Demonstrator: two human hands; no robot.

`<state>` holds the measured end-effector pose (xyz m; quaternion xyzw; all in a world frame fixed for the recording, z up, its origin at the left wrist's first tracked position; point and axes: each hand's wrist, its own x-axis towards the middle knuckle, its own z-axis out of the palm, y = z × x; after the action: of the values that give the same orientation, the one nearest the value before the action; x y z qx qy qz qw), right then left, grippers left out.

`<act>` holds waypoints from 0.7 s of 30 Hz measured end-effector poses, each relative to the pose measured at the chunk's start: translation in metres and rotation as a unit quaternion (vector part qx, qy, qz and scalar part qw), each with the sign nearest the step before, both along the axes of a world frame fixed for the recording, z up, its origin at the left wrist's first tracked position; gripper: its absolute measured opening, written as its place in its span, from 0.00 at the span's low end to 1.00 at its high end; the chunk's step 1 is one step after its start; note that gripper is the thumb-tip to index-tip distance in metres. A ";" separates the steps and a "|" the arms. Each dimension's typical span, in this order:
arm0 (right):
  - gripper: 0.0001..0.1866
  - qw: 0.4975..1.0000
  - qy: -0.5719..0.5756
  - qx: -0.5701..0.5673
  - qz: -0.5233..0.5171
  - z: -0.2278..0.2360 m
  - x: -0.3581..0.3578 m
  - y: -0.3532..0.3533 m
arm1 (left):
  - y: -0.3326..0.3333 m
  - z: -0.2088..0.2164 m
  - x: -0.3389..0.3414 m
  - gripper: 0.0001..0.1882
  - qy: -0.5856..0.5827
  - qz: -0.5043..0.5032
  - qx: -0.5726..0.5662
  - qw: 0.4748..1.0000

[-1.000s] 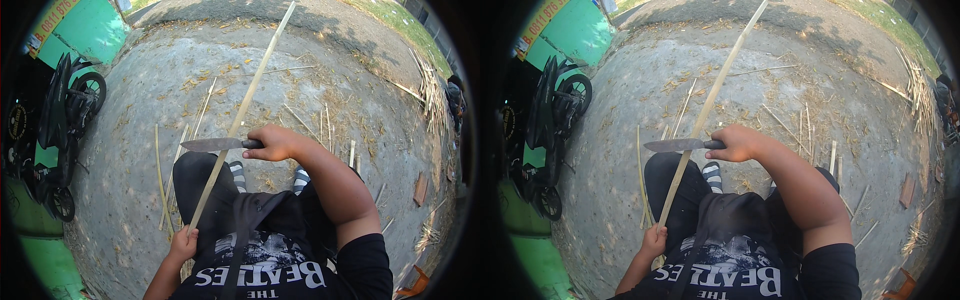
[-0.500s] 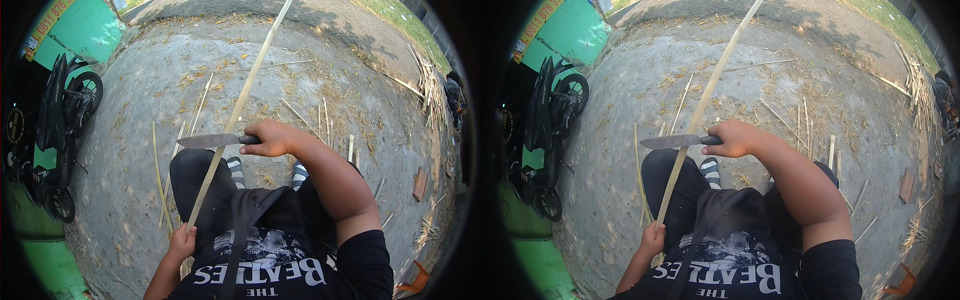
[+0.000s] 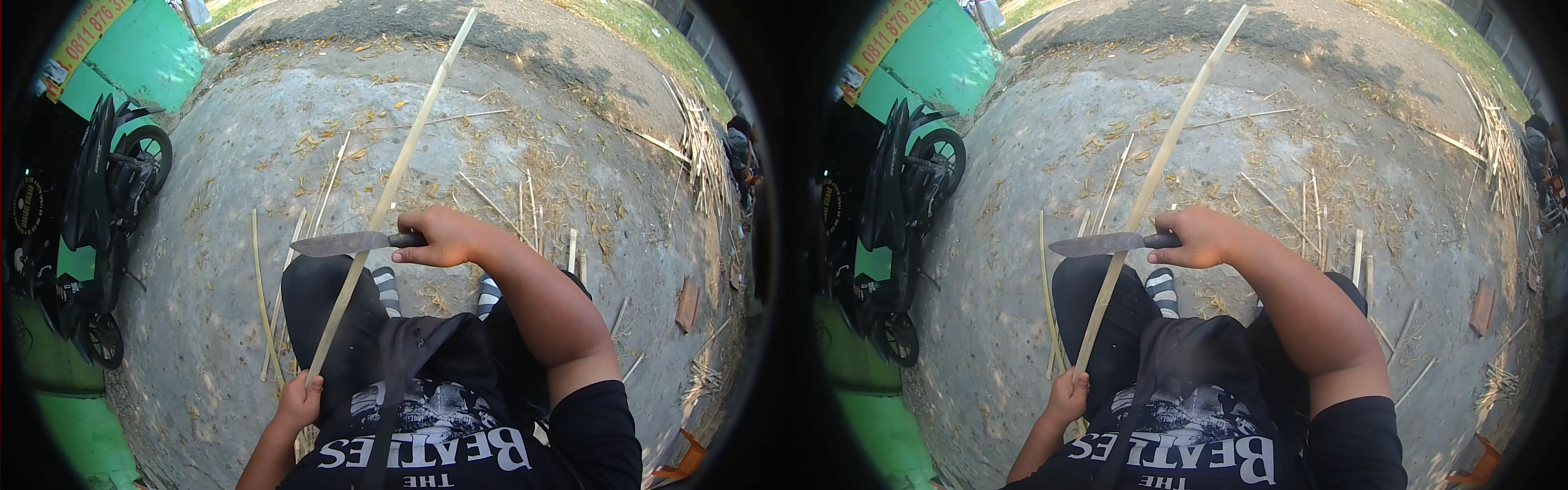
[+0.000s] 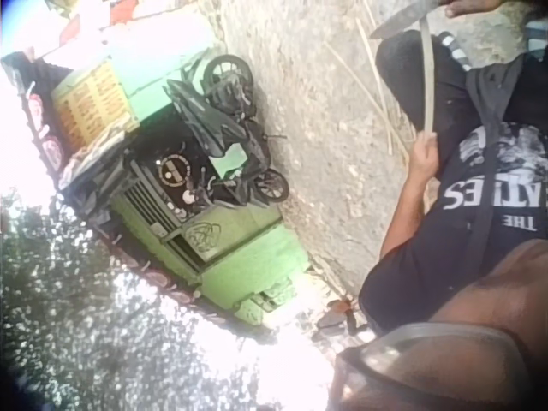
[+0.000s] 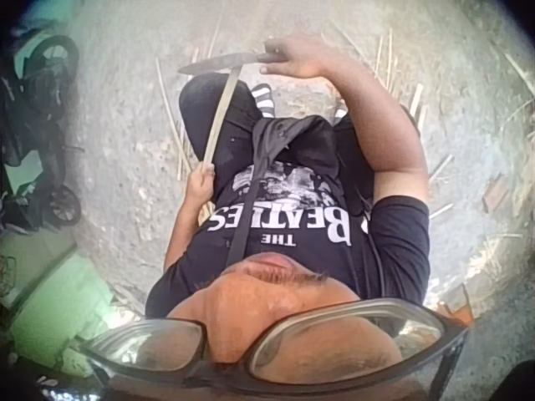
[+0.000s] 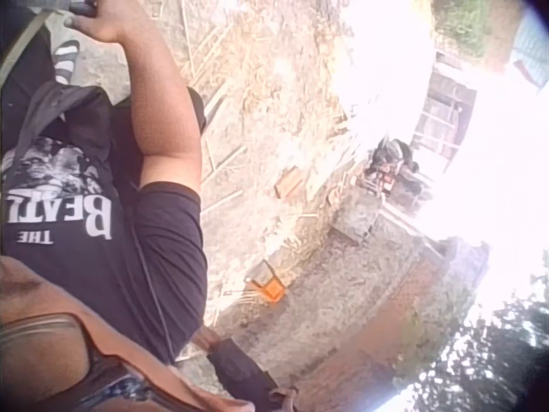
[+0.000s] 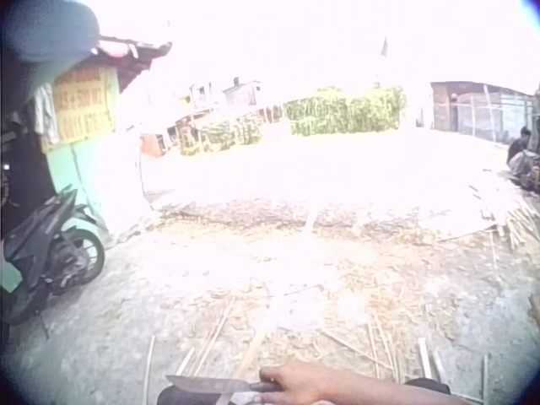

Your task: The person shaves a bamboo strip with a knife, repeatedly drawing the blade along the length of the wood while holding it in their other hand.

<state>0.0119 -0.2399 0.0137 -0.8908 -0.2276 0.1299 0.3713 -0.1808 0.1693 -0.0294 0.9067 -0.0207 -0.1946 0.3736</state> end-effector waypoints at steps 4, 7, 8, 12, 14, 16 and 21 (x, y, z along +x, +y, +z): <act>0.30 0.999 0.030 -0.014 0.009 0.004 0.002 0.000 | -0.001 0.001 0.002 0.23 -0.010 -0.004 -0.006 1.000; 0.28 1.000 0.009 0.010 0.010 -0.005 0.003 -0.002 | -0.002 0.005 0.004 0.24 0.009 -0.008 0.003 1.000; 0.27 1.000 -0.009 0.026 0.010 -0.006 0.003 -0.002 | -0.002 0.005 0.004 0.24 0.013 -0.004 -0.003 1.000; 0.27 1.000 -0.014 0.015 0.015 0.000 0.002 -0.004 | 0.003 0.000 0.003 0.24 0.014 0.001 -0.015 1.000; 0.27 1.000 -0.011 0.016 0.011 0.003 0.001 -0.005 | 0.004 -0.002 0.003 0.24 0.016 0.002 -0.018 1.000; 0.26 1.000 -0.014 0.015 0.010 0.005 0.001 -0.006 | 0.005 -0.005 0.003 0.24 0.018 0.002 -0.021 1.000; 0.24 0.998 -0.046 -0.025 0.037 0.023 -0.014 0.006 | 0.006 -0.005 -0.006 0.25 0.020 0.030 -0.060 0.998</act>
<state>-0.0025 -0.2343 0.0366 -0.8956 -0.2742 0.1085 0.3331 -0.1866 0.1755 -0.0347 0.8787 0.0027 -0.2001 0.4334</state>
